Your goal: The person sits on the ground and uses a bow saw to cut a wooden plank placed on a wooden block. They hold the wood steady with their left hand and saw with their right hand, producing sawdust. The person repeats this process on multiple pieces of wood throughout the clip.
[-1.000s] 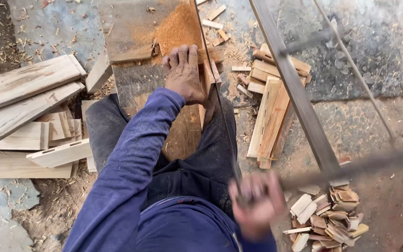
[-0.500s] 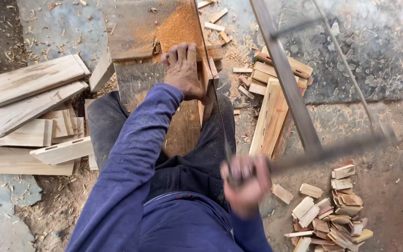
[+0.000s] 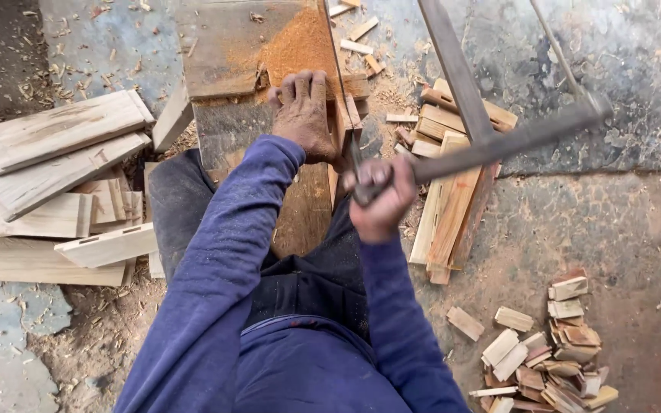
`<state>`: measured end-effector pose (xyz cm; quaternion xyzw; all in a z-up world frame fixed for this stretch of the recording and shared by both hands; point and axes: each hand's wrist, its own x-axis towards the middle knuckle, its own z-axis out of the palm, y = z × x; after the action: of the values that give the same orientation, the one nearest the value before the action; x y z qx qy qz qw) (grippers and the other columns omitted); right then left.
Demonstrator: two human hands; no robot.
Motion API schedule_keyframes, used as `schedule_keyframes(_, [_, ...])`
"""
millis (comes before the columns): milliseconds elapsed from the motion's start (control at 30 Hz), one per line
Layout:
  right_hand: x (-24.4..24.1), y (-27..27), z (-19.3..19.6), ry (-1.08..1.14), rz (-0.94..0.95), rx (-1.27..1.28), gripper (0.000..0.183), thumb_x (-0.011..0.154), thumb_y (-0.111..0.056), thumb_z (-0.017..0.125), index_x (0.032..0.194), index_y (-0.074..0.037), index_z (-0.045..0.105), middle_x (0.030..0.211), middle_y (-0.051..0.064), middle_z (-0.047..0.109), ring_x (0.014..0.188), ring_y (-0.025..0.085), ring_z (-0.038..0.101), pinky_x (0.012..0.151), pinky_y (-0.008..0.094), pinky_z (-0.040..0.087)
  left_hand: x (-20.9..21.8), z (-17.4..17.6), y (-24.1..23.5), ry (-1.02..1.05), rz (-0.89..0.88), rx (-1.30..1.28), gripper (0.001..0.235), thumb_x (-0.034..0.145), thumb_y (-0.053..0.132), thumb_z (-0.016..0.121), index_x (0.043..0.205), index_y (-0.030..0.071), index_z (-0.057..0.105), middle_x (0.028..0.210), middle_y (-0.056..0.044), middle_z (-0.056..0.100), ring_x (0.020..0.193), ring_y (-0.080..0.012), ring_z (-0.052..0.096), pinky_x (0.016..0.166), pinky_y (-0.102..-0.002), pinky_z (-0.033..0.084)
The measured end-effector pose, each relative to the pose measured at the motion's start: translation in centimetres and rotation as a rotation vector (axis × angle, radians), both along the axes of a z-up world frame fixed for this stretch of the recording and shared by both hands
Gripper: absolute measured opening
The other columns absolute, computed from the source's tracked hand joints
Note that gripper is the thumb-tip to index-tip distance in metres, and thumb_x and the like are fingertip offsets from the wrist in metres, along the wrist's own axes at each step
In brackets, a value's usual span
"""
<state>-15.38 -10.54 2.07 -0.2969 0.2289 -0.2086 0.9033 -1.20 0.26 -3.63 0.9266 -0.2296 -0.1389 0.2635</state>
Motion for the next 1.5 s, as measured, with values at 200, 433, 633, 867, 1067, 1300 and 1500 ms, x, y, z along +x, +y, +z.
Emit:
schedule_keyframes(200, [-22.0, 3.1, 9.5, 0.032, -0.055, 0.001, 0.027, 0.105, -0.03, 0.054, 0.084, -0.017, 0.044, 0.062, -0.004, 0.034, 0.054, 0.013, 0.034, 0.052, 0.037, 0.038, 0.3, 2.4, 0.2, 0.051, -0.037, -0.017, 0.154, 0.026, 0.059, 0.098, 0.148, 0.001, 0.023, 0.14, -0.02, 0.031, 0.136, -0.0406, 0.024, 0.111, -0.059, 0.018])
schedule_keyframes(433, [-9.0, 0.5, 0.8, -0.137, 0.078, 0.043, 0.039, 0.11, -0.031, 0.057, 0.075, -0.021, 0.042, 0.063, -0.006, 0.034, 0.054, 0.011, 0.031, 0.053, 0.031, 0.033, 0.3, 2.0, -0.3, 0.084, -0.046, 0.036, 0.155, 0.031, 0.065, 0.097, 0.15, 0.001, 0.02, 0.14, -0.021, 0.031, 0.136, -0.0412, 0.024, 0.113, -0.058, 0.016])
schedule_keyframes(633, [-6.6, 1.3, 3.9, 0.0, 0.008, -0.036, 0.035, 0.103, -0.035, 0.057, 0.076, -0.018, 0.045, 0.061, -0.005, 0.037, 0.054, 0.012, 0.04, 0.054, 0.036, 0.041, 0.3, 2.8, 0.0, 0.105, -0.029, 0.058, 0.155, 0.03, 0.063, 0.097, 0.151, 0.004, 0.02, 0.143, -0.019, 0.029, 0.138, -0.0402, 0.022, 0.113, -0.06, 0.015])
schedule_keyframes(867, [-22.1, 2.8, 7.8, -0.038, -0.025, 0.009, 0.024, 0.106, -0.024, 0.056, 0.086, -0.015, 0.045, 0.065, -0.003, 0.037, 0.055, 0.013, 0.036, 0.054, 0.038, 0.04, 0.5, 1.6, 0.1, 0.029, -0.053, 0.004, 0.154, 0.03, 0.065, 0.098, 0.148, 0.0, 0.023, 0.141, -0.022, 0.031, 0.137, -0.0423, 0.023, 0.112, -0.059, 0.016])
schedule_keyframes(1067, [-4.4, 0.4, -0.6, -0.008, -0.023, -0.049, 0.039, 0.103, -0.033, 0.058, 0.069, -0.017, 0.046, 0.057, -0.003, 0.038, 0.051, 0.014, 0.038, 0.048, 0.036, 0.039, 0.3, 2.8, 0.1, 0.047, -0.03, 0.008, 0.152, 0.03, 0.062, 0.098, 0.148, 0.002, 0.024, 0.142, -0.02, 0.032, 0.138, -0.0415, 0.025, 0.113, -0.058, 0.018])
schedule_keyframes(1300, [-18.2, 2.8, 8.3, -0.035, 0.008, 0.007, 0.039, 0.114, -0.029, 0.053, 0.079, -0.016, 0.043, 0.063, -0.004, 0.036, 0.056, 0.013, 0.037, 0.058, 0.037, 0.04, 0.6, 2.4, 0.1, 0.067, -0.055, 0.047, 0.151, 0.031, 0.056, 0.099, 0.148, 0.0, 0.022, 0.141, -0.023, 0.031, 0.136, -0.0424, 0.024, 0.111, -0.06, 0.017])
schedule_keyframes(1500, [-17.8, 2.6, 7.1, -0.045, -0.006, -0.03, 0.028, 0.105, -0.028, 0.06, 0.083, -0.019, 0.044, 0.067, -0.006, 0.039, 0.057, 0.011, 0.037, 0.053, 0.035, 0.041, 0.5, 2.1, -0.1, 0.041, -0.036, -0.017, 0.151, 0.029, 0.056, 0.098, 0.148, 0.0, 0.023, 0.141, -0.022, 0.032, 0.138, -0.0423, 0.024, 0.113, -0.058, 0.018])
